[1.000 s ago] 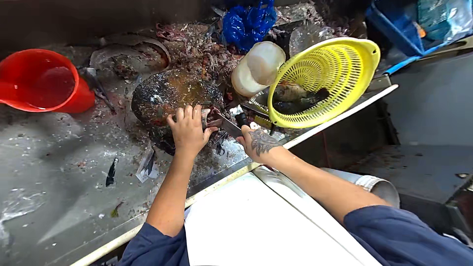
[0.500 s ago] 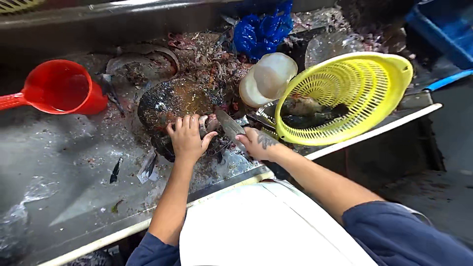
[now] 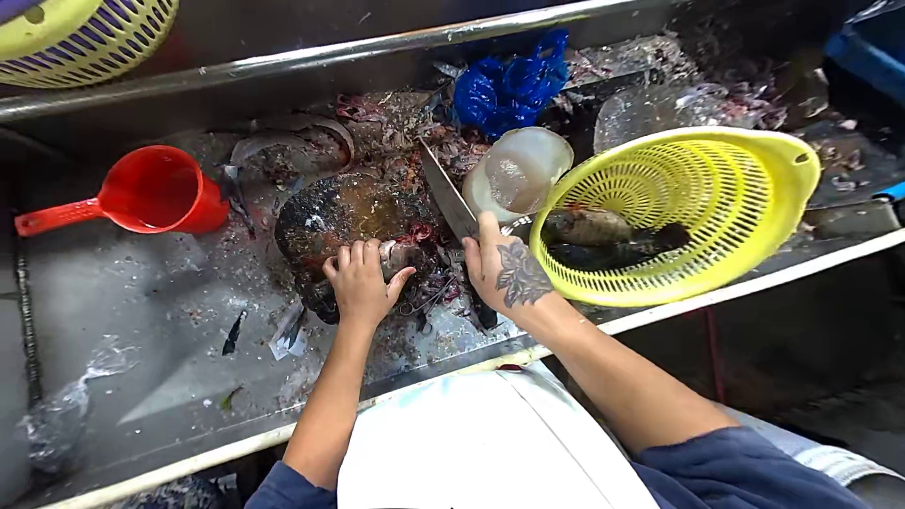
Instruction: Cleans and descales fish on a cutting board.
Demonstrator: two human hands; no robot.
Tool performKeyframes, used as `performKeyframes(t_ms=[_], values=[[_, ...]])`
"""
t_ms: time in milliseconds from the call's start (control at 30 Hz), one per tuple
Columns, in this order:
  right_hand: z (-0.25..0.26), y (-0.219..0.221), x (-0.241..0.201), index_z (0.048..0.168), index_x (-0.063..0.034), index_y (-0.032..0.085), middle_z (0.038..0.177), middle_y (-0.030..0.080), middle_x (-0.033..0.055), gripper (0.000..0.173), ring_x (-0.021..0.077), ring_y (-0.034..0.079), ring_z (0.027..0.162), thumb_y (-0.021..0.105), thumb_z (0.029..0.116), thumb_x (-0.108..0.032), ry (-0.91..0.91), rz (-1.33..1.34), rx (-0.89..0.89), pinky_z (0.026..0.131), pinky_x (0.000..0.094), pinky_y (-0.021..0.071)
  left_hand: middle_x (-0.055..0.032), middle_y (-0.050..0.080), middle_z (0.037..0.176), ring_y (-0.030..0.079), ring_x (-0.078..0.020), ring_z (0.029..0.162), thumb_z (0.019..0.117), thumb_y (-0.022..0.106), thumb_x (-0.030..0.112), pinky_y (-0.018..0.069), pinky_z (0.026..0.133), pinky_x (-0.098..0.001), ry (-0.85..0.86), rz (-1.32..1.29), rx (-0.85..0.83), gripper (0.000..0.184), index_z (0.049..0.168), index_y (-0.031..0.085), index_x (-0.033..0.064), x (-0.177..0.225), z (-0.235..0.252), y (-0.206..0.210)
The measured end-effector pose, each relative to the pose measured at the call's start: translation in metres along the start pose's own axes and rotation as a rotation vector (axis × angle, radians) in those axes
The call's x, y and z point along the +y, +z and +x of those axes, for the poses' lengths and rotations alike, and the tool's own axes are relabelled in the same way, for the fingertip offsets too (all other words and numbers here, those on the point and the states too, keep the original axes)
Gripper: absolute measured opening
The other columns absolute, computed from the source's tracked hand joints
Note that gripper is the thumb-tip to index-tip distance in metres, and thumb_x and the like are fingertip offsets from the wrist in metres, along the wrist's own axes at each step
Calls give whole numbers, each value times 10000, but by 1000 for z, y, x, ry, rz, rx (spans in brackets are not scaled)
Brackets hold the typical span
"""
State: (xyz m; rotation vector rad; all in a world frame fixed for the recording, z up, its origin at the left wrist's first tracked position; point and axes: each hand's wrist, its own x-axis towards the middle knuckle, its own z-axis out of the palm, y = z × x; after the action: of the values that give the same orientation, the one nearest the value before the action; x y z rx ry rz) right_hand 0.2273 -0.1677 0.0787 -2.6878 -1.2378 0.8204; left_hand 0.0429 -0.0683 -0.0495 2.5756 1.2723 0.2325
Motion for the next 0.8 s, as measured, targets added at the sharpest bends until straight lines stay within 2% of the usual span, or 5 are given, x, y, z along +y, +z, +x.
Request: performKeyframes(t_ms=[133, 233, 300, 500, 800], values=[[-1, 13, -24, 1250, -93, 528, 725, 652, 138, 261, 373, 707, 684, 491, 1084, -291, -92, -14, 216, 581, 537, 562, -120, 672, 1171, 591, -370, 1168, 815, 581, 810, 393, 1009, -637, 4, 18, 8, 822, 1250, 658, 117, 1, 0, -1], [14, 42, -32, 1512, -143, 367, 1079, 709, 213, 425, 418, 709, 1037, 397, 1095, -218, 73, -201, -277, 834, 583, 566, -122, 666, 1162, 587, -372, 1167, 821, 554, 815, 392, 1009, -636, -9, 35, -7, 827, 1247, 654, 113, 3, -5, -2], [27, 37, -25, 1470, -139, 397, 1158, 695, 221, 391, 427, 693, 1092, 406, 1094, -243, 34, -229, -369, 866, 598, 559, -115, 668, 1157, 589, -370, 1161, 825, 517, 837, 395, 1005, -636, -17, 49, 7, 841, 1243, 657, 120, 3, 2, -1], [43, 26, 39, 1385, -87, 466, 1104, 687, 218, 390, 410, 687, 1079, 410, 1109, -357, -93, -134, -392, 907, 602, 545, -114, 668, 1129, 594, -361, 1134, 821, 516, 849, 398, 1000, -625, 25, 21, 61, 859, 1235, 663, 111, -2, -3, 3], [8, -52, 29, 1191, -261, 620, 751, 671, 87, 168, 329, 697, 708, 561, 1035, -246, -360, -686, -260, 589, 486, 537, -111, 682, 1059, 619, -335, 1052, 761, 614, 844, 409, 1003, -587, 65, -23, 286, 850, 1150, 672, 90, -4, -14, 17]])
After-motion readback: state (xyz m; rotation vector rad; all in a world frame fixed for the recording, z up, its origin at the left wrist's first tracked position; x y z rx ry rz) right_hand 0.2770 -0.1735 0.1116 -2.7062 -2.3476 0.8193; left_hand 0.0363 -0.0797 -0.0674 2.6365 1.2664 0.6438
